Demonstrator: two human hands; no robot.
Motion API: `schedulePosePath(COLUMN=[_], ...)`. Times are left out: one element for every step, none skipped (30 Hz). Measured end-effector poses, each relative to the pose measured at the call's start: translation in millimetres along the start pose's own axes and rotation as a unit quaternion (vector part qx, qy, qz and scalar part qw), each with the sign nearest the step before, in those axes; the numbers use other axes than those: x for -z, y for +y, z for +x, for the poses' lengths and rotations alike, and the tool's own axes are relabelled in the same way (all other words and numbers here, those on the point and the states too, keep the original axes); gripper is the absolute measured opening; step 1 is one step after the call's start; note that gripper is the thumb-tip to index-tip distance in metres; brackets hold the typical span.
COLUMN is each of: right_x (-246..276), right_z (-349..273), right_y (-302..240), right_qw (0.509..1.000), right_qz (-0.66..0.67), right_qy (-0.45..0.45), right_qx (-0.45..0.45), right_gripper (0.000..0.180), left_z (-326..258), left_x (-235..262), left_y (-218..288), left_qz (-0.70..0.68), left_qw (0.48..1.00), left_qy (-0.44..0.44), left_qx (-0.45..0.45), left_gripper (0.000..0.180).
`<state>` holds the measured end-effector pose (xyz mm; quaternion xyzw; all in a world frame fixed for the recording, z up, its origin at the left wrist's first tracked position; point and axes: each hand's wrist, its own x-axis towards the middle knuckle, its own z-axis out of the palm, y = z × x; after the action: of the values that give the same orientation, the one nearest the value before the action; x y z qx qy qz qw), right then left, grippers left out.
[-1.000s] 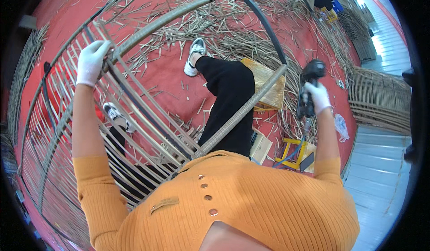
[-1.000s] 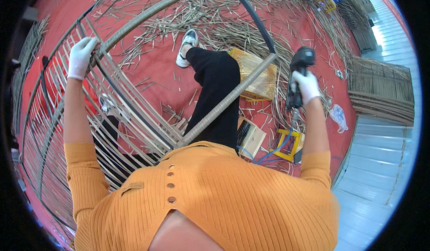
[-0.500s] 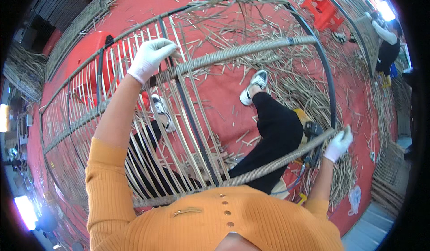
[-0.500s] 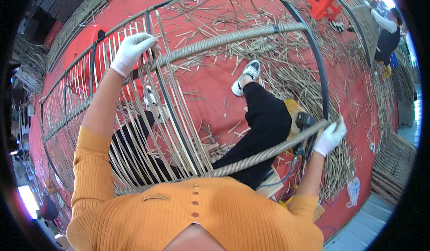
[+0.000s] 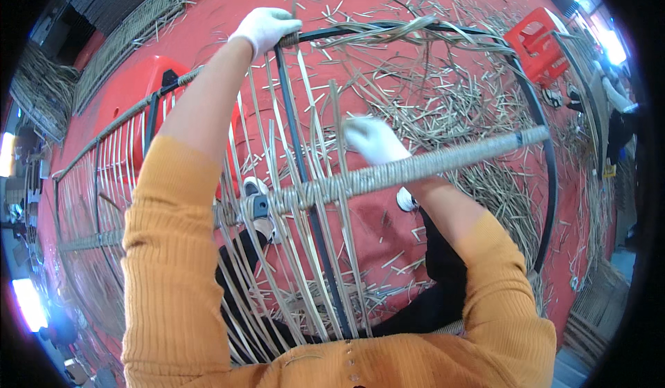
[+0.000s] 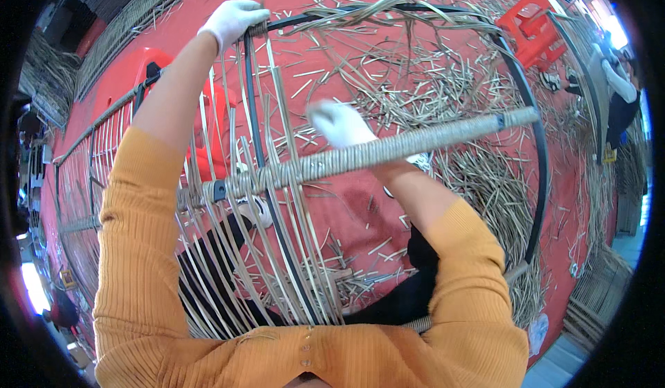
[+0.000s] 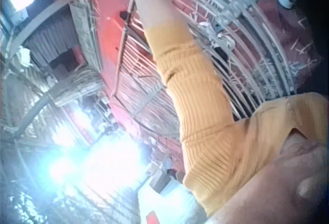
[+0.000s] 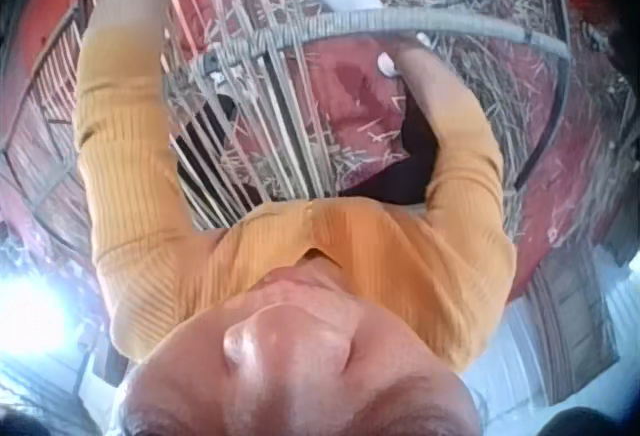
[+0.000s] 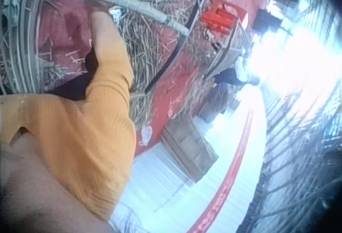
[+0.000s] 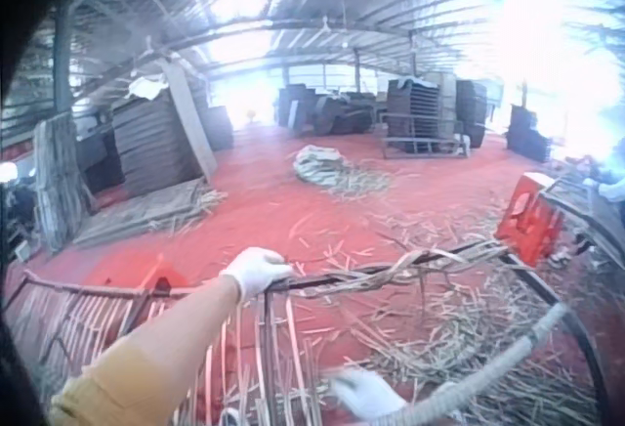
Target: The person weaves thin dried plant strips into a circular metal basket frame, using a staple gun to secure the ends. The person repeatedly threads strips through the frame and staples them in place.
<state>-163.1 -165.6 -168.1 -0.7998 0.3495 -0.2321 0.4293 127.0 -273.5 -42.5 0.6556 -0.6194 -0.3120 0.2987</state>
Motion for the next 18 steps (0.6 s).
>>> schedulePosePath(right_x=[-10,-19,-25,-15,-22,-22,-19,-16,-15,-14,-16,-16,-22,-28,-29,-31,-29,-28], right_z=[41,80,120,152,183,199,207,207,200,187,170,154,137,120,108,98,92,89], right_y=[5,7,8,14,12,15,19,21,21,19,15,6,-6,-21,-36,-50,-61,-70], right_qw=[0.978,0.915,0.858,0.938,0.919,0.926,0.924,0.875,0.895,0.906,0.927,0.961,0.973,0.952,0.951,0.950,0.924,0.908], right_qz=[0.186,0.367,0.458,0.238,0.247,0.172,-0.036,-0.241,-0.243,-0.240,-0.239,-0.088,0.070,0.234,0.223,0.217,0.315,0.362], right_qy=[0.061,0.118,0.205,0.231,0.304,0.319,0.344,0.354,0.308,0.277,0.230,0.236,0.219,0.191,0.207,0.223,0.209,0.204], right_qx=[-0.065,-0.122,-0.108,-0.097,-0.031,0.104,0.164,0.228,0.212,0.212,0.173,0.116,0.013,-0.055,-0.058,-0.026,-0.062,-0.063], right_gripper=[0.037,0.039,0.041,0.045,0.041,0.030,0.025,0.024,0.024,0.025,0.027,0.028,0.029,0.029,0.031,0.032,0.032,0.031], left_z=[12,22,30,37,41,45,48,50,51,49,45,40,30,18,2,-17,-28,-37], left_x=[4,5,3,1,-2,-4,-5,-5,-6,-5,-4,-4,-4,-8,-8,-9,-12,-14], left_y=[-1,-4,-9,-13,-17,-20,-22,-22,-21,-19,-16,-12,-8,-6,-6,-8,-8,-9], left_qz=[-0.020,-0.031,-0.009,-0.008,0.000,-0.002,0.025,0.030,0.055,0.092,0.125,0.154,0.185,0.142,0.083,0.036,0.074,0.123], left_qw=[0.998,0.993,0.989,0.985,0.981,0.976,0.979,0.976,0.976,0.974,0.978,0.980,0.978,0.987,0.987,0.986,0.971,0.963], left_qy=[-0.053,-0.098,-0.128,-0.145,-0.160,-0.182,-0.161,-0.153,-0.171,-0.175,-0.149,-0.122,-0.095,-0.015,-0.026,-0.033,-0.016,0.007], left_qx=[0.025,0.065,0.075,0.089,0.113,0.119,0.120,0.154,0.126,0.113,0.074,0.035,-0.002,-0.081,-0.134,-0.157,-0.228,-0.239], left_gripper=[0.030,0.029,0.022,0.022,0.021,0.021,0.019,0.019,0.021,0.023,0.024,0.024,0.025,0.027,0.029,0.033,0.035,0.038])
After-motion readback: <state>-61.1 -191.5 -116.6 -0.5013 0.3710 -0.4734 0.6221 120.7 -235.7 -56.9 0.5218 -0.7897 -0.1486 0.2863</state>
